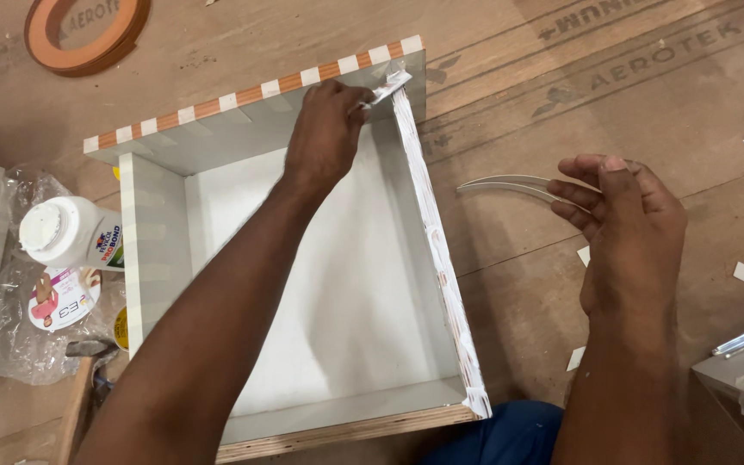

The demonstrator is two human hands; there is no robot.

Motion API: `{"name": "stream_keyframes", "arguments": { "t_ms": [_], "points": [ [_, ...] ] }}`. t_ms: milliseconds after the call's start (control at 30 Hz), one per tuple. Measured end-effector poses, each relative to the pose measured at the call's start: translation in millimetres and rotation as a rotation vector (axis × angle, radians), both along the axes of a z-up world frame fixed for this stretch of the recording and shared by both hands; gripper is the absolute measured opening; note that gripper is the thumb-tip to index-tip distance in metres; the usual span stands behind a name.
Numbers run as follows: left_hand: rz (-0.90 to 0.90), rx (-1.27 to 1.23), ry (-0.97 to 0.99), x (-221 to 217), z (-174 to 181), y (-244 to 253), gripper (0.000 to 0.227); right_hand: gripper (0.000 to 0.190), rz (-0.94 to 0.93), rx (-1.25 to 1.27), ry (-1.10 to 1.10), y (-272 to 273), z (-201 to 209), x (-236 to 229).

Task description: The person applies white glue to the edge of a wooden drawer using a small spatula. They then place a white edge banding strip onto the glued edge and press it down firmly with their fingers to secure it.

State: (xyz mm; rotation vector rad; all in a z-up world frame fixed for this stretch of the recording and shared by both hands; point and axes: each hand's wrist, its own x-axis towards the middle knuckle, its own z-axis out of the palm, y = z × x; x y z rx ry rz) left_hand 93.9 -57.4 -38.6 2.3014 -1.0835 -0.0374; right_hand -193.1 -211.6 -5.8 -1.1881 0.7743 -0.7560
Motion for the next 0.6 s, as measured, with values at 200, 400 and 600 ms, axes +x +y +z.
{"name": "stream_keyframes", "arguments": {
  "t_ms": [200,400,600],
  "points": [
    [-0.007,-0.008,-0.113,13.1,8.2,9.3,0.021,0.025,0.044,-0.018,-0.028,3.2,-2.6,4.5],
    [0.020,0.005,-0.143,15.3,4.2,25.3,0.020,0.025,0.040,-0.020,-0.006,4.0,-2.5,4.8],
    [-0.011,0.053,-0.100,18.3,-2.0,5.7,0.022,0.025,0.057,-0.017,-0.016,7.5,-2.8,6.9]
  ]
}}
